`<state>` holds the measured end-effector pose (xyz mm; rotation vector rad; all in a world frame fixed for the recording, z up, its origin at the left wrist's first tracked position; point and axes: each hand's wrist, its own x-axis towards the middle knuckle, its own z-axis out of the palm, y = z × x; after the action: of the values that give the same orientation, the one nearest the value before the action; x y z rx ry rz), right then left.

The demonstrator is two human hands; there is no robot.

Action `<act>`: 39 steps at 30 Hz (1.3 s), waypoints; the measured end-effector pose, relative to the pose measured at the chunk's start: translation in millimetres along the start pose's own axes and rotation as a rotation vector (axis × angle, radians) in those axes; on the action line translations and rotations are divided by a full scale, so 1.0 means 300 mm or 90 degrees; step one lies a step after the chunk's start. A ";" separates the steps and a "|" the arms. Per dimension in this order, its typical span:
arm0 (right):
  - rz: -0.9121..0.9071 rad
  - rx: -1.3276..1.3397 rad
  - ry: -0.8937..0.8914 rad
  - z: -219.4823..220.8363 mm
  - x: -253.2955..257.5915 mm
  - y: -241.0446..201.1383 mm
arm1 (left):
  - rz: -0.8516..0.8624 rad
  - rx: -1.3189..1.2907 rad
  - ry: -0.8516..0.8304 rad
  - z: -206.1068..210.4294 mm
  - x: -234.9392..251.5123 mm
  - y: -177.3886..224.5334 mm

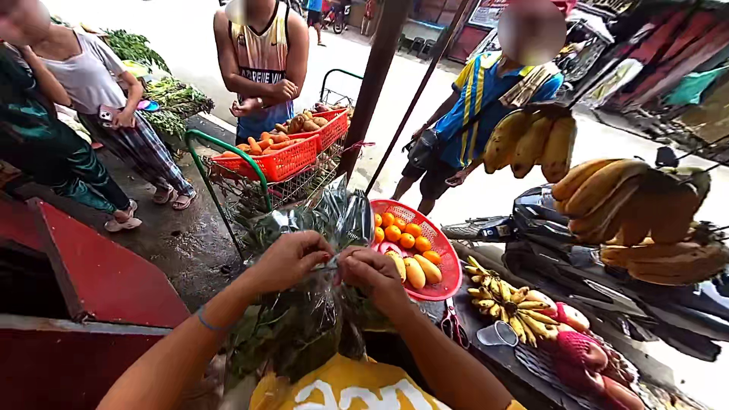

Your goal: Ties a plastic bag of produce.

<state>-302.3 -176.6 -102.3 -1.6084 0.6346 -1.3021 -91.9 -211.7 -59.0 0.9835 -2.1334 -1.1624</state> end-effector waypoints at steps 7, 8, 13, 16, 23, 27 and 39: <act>0.031 -0.007 0.018 0.059 0.024 0.029 | -0.118 -0.001 -0.136 -0.096 0.033 0.035; 0.027 -0.013 0.016 0.077 0.024 0.031 | -0.125 0.008 -0.149 -0.090 0.042 0.047; -0.003 -0.012 0.057 0.114 0.029 0.051 | -0.155 -0.070 -0.054 -0.093 0.032 0.054; 0.015 0.054 0.144 0.136 0.035 0.052 | -0.142 -0.040 0.038 -0.049 -0.051 0.089; 0.021 0.137 0.229 0.181 0.024 0.022 | 0.114 0.258 0.164 0.167 -0.260 -0.009; 0.021 0.150 0.218 0.203 0.011 0.043 | -0.005 0.175 0.191 0.122 -0.303 -0.047; -0.057 -0.045 -0.013 0.317 -0.014 0.110 | -0.281 0.187 -0.162 -0.141 -0.123 -0.062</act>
<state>-208.9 -154.7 -133.3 -1.7230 0.6086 -1.3390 -32.7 -210.1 -57.3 1.5749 -2.4104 -1.2477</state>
